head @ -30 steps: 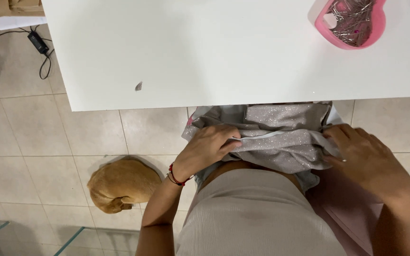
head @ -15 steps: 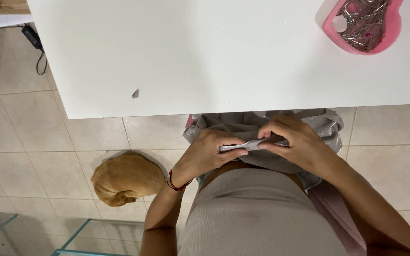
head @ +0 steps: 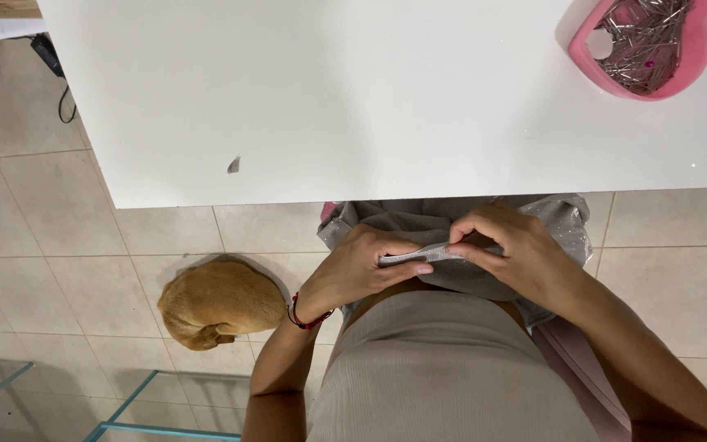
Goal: The person pins a piece of sparkly silver fabric by hand. They repeatedly pick up pins from a pink heart-shaped container on the table and insert them into the folded edge of the fabric. A sewing machine and scissors are visible on the table, and a dog is sleeping on the floor nearby.
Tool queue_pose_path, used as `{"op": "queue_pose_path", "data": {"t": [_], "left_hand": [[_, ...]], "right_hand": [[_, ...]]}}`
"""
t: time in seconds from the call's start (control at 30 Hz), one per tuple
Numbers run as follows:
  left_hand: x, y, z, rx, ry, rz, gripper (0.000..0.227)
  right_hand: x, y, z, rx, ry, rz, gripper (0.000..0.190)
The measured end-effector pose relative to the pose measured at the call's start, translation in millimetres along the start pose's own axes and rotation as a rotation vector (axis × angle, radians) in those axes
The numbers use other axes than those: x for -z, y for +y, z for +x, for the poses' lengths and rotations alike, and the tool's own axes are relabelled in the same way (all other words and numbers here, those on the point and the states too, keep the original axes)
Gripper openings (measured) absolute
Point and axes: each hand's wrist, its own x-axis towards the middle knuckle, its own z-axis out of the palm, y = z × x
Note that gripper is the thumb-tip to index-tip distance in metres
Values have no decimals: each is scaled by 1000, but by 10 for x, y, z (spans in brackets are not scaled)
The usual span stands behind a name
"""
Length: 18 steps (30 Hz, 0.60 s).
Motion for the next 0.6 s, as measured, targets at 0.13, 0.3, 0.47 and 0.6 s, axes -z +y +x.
{"op": "queue_pose_path", "data": {"t": [0.13, 0.3, 0.47, 0.6], "left_hand": [[-40, -52, -7, -2, -10, 3, 15], [-61, -74, -31, 3, -76, -13, 23], [-44, 25, -26, -31, -70, 61, 22], [-21, 115, -13, -74, -62, 153, 22]], "right_hand": [[9, -55, 30, -17, -48, -58, 13], [105, -280, 143, 38, -168, 65, 31], [27, -53, 101, -6, -320, 66, 39], [121, -109, 104, -84, -354, 17, 38]]}}
